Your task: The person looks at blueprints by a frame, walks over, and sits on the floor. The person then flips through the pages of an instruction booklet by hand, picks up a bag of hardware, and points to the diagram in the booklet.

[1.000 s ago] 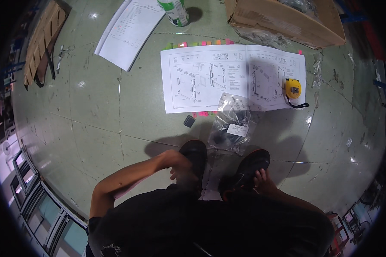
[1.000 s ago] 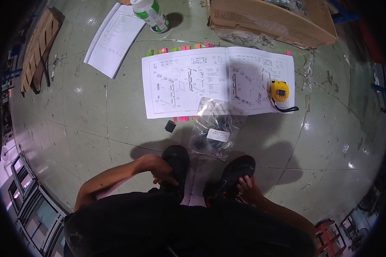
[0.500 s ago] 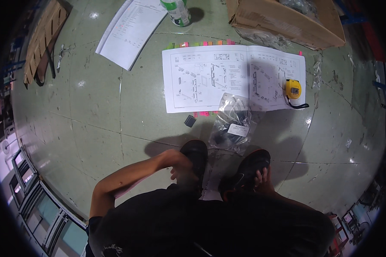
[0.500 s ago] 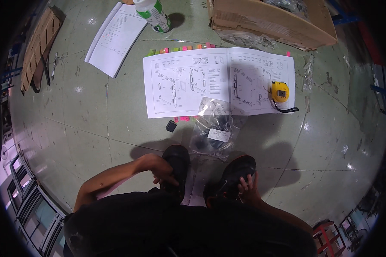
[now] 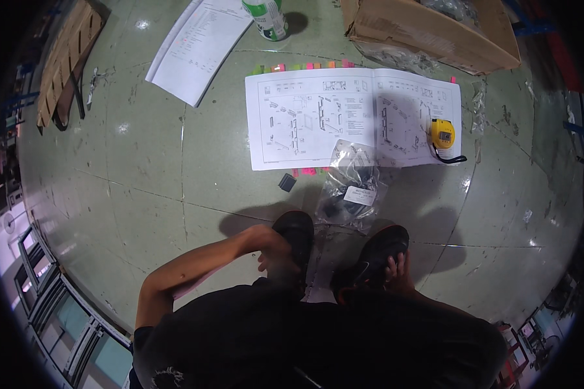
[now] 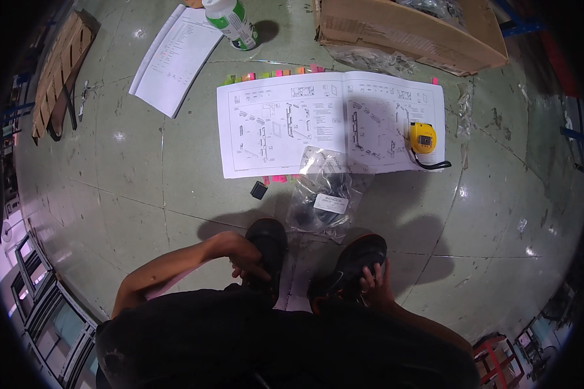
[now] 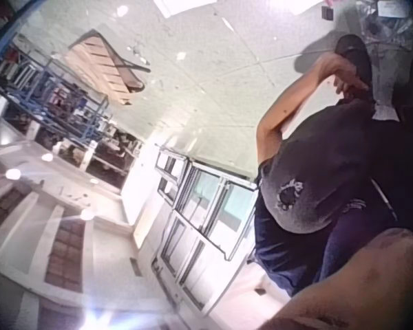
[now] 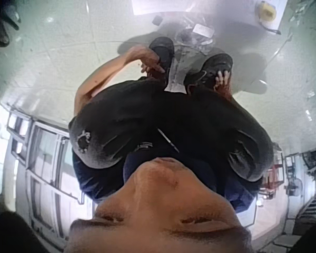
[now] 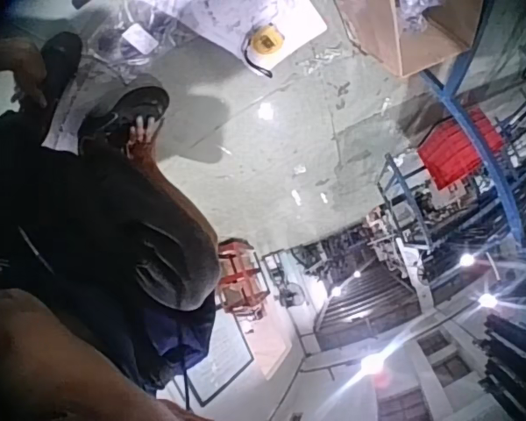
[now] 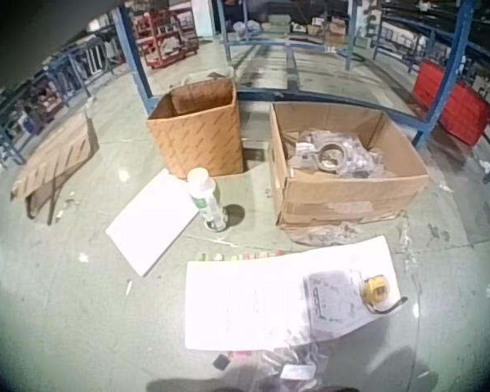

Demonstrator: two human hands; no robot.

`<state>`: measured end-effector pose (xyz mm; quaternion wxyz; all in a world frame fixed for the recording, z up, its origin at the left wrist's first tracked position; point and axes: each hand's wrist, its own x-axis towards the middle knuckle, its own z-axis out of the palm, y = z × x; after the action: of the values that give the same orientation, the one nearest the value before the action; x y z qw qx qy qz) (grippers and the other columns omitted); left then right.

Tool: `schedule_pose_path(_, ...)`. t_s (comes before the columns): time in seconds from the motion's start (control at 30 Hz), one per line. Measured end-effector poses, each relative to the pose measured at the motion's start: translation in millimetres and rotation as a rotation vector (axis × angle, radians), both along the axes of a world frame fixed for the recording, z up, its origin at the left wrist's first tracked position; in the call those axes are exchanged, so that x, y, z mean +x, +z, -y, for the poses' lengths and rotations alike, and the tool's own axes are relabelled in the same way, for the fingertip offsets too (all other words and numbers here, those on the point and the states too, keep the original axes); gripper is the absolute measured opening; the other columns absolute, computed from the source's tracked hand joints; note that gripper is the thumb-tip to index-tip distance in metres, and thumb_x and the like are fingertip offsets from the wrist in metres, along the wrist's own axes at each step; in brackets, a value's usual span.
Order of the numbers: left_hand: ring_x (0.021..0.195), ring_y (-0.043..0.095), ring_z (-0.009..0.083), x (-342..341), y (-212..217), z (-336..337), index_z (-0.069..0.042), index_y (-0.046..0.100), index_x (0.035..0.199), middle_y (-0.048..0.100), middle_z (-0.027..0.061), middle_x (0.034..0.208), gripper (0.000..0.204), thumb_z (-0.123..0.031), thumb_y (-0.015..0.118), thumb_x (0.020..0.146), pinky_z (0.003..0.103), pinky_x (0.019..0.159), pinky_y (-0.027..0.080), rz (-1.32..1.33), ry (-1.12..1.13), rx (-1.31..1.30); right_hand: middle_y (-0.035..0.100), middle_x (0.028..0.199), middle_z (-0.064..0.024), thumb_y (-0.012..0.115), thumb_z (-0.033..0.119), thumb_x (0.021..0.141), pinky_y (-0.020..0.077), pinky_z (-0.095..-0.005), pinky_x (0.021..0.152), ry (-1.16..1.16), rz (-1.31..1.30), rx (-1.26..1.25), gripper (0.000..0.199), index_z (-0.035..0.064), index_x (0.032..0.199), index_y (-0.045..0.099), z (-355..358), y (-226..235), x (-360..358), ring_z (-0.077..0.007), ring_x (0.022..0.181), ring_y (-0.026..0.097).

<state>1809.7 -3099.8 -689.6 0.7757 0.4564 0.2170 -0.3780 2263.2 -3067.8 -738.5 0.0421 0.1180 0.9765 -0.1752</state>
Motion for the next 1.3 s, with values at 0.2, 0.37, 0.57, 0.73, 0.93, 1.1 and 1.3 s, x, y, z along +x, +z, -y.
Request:
schedule_pose_path(0.2,0.096,0.065,0.0246,1.3,2.3,2.4,-0.001,0.070,0.101,0.071,0.0126,0.095,0.080,-0.067,0.026,0.092,0.040,0.091,0.048,-0.015,-0.003,0.028,0.023,0.137,-0.0317,0.064,0.017,0.073,0.0302,-0.0762,0.096,-0.010,-0.045,-0.131,0.088,-0.0038,0.138,0.009,-4.4,13.1,-10.7,-0.0595,0.122,0.028)
schedule_pose_path(0.37,0.096,0.065,0.0250,2.4,-12.9,6.5,0.000,0.069,0.101,0.071,0.0135,0.094,0.080,-0.067,0.026,0.092,0.039,0.091,0.048,0.010,0.002,0.011,0.025,0.136,-0.0273,0.068,0.023,0.070,0.0269,-0.0762,0.098,-0.029,-0.011,-0.103,0.079,-0.0006,0.130,0.022,-2.1,14.3,-7.0,-0.0549,0.123,0.028)
schedule_pose_path(0.57,0.094,0.067,0.0257,-3.8,-4.6,8.0,0.000,0.068,0.101,0.070,0.0152,0.095,0.075,-0.064,0.030,0.094,0.038,0.090,0.048,0.036,0.006,-0.030,0.027,0.138,-0.0189,0.067,0.031,0.076,0.0226,-0.0741,0.104,-0.033,0.063,-0.057,0.047,0.0064,0.111,0.049,-5.2,20.1,-20.3,-0.0462,0.127,0.028)
schedule_pose_path(0.73,0.094,0.067,0.0233,-3.6,12.5,-10.5,-0.002,0.070,0.097,0.071,0.0132,0.094,0.071,-0.061,0.030,0.095,0.035,0.090,0.048,0.029,0.052,0.036,0.030,0.142,-0.0110,0.059,0.039,0.086,0.0164,-0.0678,0.111,-0.015,0.168,0.072,0.032,0.0207,0.112,0.058,-9.2,35.0,-31.3,-0.0382,0.131,0.027)
schedule_pose_path(0.93,0.089,0.068,0.0216,-1.3,14.0,-12.2,-0.005,0.072,0.096,0.071,0.0118,0.095,0.069,-0.060,0.030,0.095,0.034,0.089,0.049,0.009,0.064,0.034,0.028,0.144,-0.0104,0.059,0.036,0.086,0.0172,-0.0682,0.110,-0.088,0.102,-0.035,0.033,0.0182,0.113,0.054,-4.2,29.3,-27.2,-0.0384,0.132,0.026)
schedule_pose_path(1.1,0.095,0.067,0.0223,-0.4,21.7,-18.0,-0.006,0.071,0.098,0.072,0.0103,0.093,0.068,-0.061,0.030,0.095,0.033,0.091,0.047,-0.022,0.031,0.030,0.025,0.146,-0.0113,0.061,0.030,0.084,0.0184,-0.0690,0.110,-0.121,0.003,-0.026,0.038,0.0154,0.116,0.046,1.9,17.3,-19.9,-0.0389,0.132,0.026)
schedule_pose_path(1.3,0.096,0.067,0.0215,-2.8,15.2,-12.8,-0.006,0.071,0.099,0.072,0.0099,0.093,0.068,-0.060,0.031,0.095,0.034,0.090,0.048,-0.026,0.061,0.003,0.024,0.146,-0.0125,0.061,0.029,0.084,0.0183,-0.0694,0.110,-0.097,0.015,-0.045,0.037,0.0142,0.115,0.047,-4.6,22.9,-25.4,-0.0393,0.133,0.024)
